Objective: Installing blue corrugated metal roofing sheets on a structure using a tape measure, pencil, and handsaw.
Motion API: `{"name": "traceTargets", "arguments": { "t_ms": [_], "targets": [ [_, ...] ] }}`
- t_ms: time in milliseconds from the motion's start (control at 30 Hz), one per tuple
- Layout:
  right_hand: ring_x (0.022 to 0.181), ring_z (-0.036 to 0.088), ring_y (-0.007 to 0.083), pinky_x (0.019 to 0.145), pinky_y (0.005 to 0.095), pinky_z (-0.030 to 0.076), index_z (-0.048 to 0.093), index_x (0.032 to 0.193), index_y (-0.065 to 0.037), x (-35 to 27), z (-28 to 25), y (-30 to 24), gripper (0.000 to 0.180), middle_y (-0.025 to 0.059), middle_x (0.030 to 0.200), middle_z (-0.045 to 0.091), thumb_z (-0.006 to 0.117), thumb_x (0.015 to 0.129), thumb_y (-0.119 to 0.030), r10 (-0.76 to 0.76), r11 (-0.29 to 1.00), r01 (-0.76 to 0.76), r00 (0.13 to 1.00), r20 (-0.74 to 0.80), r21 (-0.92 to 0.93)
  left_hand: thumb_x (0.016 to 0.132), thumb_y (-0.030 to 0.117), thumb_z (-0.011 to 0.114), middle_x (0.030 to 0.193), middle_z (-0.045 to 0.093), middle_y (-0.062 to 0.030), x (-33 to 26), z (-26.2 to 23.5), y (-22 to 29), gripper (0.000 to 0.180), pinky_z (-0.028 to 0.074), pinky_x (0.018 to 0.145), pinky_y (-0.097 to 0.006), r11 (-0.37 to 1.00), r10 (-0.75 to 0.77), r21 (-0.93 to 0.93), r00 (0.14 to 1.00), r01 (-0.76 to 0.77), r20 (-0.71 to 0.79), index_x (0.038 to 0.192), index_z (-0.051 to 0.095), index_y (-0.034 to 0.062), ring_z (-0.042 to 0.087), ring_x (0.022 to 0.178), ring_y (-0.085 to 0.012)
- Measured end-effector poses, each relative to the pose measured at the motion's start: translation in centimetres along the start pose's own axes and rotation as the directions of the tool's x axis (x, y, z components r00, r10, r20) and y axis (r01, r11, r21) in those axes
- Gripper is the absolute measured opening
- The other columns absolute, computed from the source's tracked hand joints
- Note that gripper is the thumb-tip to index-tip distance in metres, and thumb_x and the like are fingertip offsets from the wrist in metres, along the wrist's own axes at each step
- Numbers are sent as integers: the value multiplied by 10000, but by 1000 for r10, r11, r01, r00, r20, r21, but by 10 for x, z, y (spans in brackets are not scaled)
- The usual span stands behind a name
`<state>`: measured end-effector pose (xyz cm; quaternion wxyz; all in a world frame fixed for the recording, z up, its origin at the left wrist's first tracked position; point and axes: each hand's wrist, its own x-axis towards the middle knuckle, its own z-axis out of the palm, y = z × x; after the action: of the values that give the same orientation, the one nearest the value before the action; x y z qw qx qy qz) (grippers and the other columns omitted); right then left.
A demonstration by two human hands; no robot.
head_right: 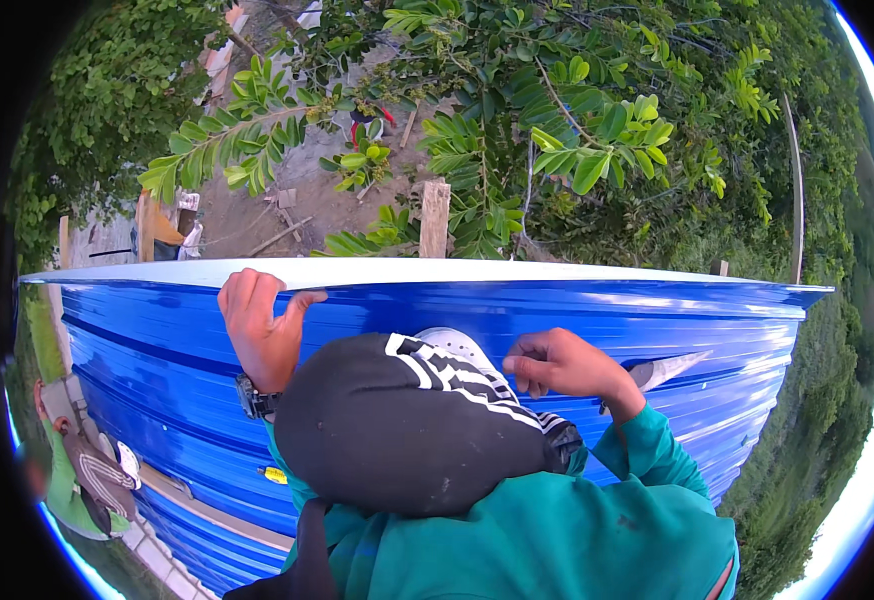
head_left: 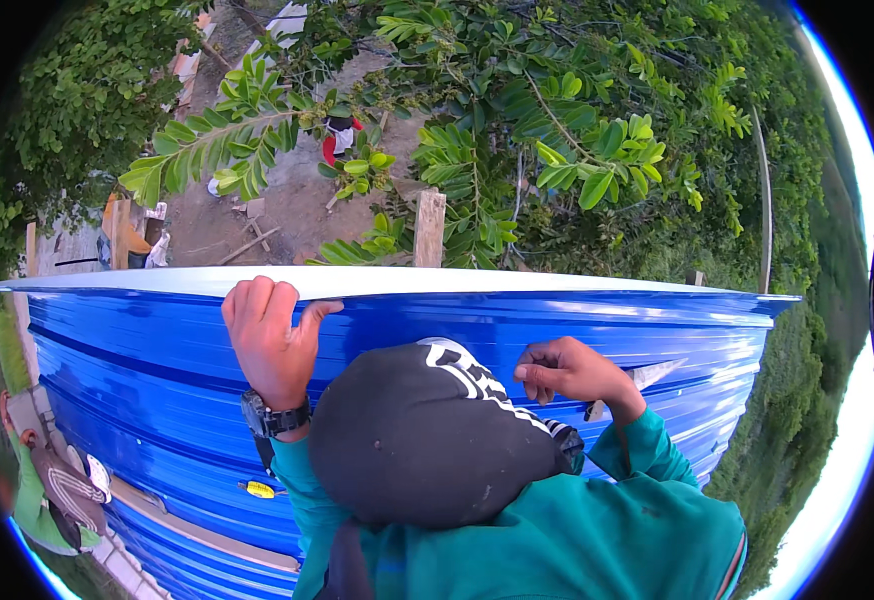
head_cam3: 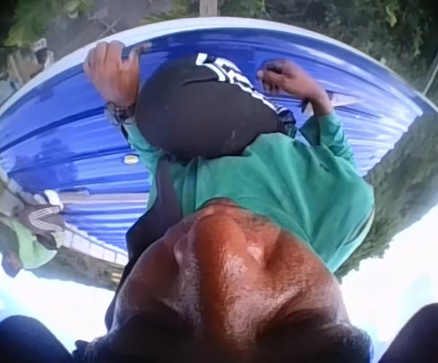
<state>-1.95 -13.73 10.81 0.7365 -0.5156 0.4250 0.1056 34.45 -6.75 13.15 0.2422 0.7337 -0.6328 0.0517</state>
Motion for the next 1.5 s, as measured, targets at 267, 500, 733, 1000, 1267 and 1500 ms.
{"name": "traceTargets", "arguments": {
  "t_ms": [267,500,733,1000,1267,1500],
  "targets": [
    [938,668,329,815,415,524,656,1160,-38,85,57,-164,343,108,979,692,760,894,-228,-954,234,321,260,-153,-918,646,285,885,841,528,-61,15,2,-22,412,423,829,-441,999,7,-31,1000,-7,-2,809,572,73,553,868,-296],
    [914,673,399,744,487,520,687,1051,-34,130,68,-162,296,156,1024,696,647,974,-318,-779,220,76,614,-128,-973,629,279,835,908,604,-20,31,40,-27,368,452,941,-413,983,72,-164,994,-85,-83,889,632,116,592,979,-250],
    [1071,663,409,898,501,511,683,1237,-43,141,69,-168,456,189,1195,705,616,991,-421,-658,181,-161,713,-241,-970,762,371,835,1557,449,-104,-155,-46,-67,726,315,1209,-573,951,-302,23,941,309,-153,1410,578,164,300,1519,-378],
    [1144,640,421,952,500,504,662,1297,-19,143,60,-181,546,215,1234,693,594,997,-470,-637,91,-289,719,-279,-953,843,390,826,1470,479,-225,-527,-86,-136,758,406,1127,-518,239,-934,16,234,971,-270,1449,500,70,416,1403,-442],
    [1121,655,433,937,502,510,670,1286,-23,148,64,-186,586,242,1191,699,604,974,-514,-608,76,-275,749,-263,-959,952,287,706,1357,512,-240,-592,-23,-187,368,433,1065,-551,484,-739,109,472,868,-481,1238,593,84,494,1283,-488],
    [1150,644,426,993,478,485,681,1285,-38,134,36,-181,585,230,1220,696,601,974,-527,-675,112,-382,649,-353,-917,954,333,690,1325,529,-203,-570,-7,-201,376,457,1016,-545,383,-783,107,384,918,-490,1298,666,183,505,1241,-431]
  ]
}}
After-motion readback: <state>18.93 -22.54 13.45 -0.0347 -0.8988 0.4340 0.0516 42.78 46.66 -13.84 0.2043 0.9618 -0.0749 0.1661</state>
